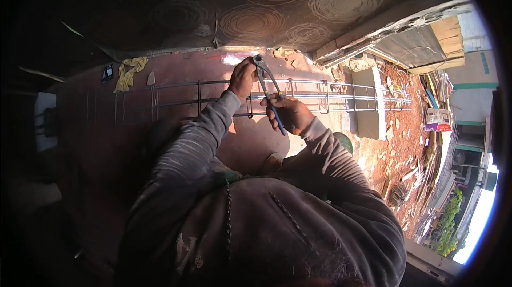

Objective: The person ties metal rods together with wire using pliers to assemble a rebar cage.

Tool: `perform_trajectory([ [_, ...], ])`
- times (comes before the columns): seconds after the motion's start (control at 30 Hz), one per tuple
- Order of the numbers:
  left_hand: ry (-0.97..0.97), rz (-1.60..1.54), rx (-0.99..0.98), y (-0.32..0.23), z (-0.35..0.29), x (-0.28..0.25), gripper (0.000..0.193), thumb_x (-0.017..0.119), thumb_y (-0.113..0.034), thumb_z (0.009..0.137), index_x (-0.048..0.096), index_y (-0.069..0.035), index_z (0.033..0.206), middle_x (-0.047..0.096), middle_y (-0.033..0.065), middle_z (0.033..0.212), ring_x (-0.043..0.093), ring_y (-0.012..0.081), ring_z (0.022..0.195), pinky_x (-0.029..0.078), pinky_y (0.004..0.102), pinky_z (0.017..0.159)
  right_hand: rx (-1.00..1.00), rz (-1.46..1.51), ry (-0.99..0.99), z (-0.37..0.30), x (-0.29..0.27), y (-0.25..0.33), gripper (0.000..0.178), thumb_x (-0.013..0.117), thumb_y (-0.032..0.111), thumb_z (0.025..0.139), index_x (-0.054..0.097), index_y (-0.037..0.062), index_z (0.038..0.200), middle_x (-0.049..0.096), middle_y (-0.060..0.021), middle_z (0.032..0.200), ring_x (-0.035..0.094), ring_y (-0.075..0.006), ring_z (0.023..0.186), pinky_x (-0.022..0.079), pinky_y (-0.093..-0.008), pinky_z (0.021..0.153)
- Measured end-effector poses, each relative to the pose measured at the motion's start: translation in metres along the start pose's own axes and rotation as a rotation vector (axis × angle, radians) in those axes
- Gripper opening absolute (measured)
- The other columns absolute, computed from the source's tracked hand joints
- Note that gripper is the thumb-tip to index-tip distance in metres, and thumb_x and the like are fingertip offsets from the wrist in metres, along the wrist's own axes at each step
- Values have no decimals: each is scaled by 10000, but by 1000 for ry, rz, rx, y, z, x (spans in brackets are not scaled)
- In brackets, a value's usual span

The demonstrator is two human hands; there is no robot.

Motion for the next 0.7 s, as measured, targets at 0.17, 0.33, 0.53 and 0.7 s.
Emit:
perform_trajectory([
  [0.17,29,-56,-167,4,-11,13,326,406,-315,1004,579,-65,1120,582,35,866,593,166,754,535,333,666,-3,238,136,-7,-1,-16,339,530,199,1008,613,-29,1244,667,-98,859,667,-213,704,550,-306,657],
  [0.33,-78,51,-363,6,-23,30,365,414,-454,1029,564,-122,1058,679,108,923,536,127,550,460,223,503,-125,272,182,-4,-12,-6,416,510,151,992,528,27,1389,730,-126,941,682,-154,655,497,-233,510],
  [0.53,-116,127,-405,18,-5,-5,203,480,-316,1034,577,-148,1094,554,-22,756,431,37,534,329,166,419,-151,-143,-105,-6,-36,9,399,526,168,963,552,68,1348,739,-126,934,620,-136,637,456,-246,543],
  [0.7,-307,309,-237,18,3,-29,133,498,-189,1027,564,-150,1136,498,-42,852,408,27,558,299,181,381,-6,-1394,-803,7,-77,-9,707,562,241,928,320,12,1552,693,-277,1104,674,-407,1075,542,-471,903],
])
Point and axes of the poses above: each hand's wrist, its own z-axis towards the middle knuckle, its own x-axis out of the palm, y = z × x, the point moved 3 cm from there along z, towards the middle knuckle
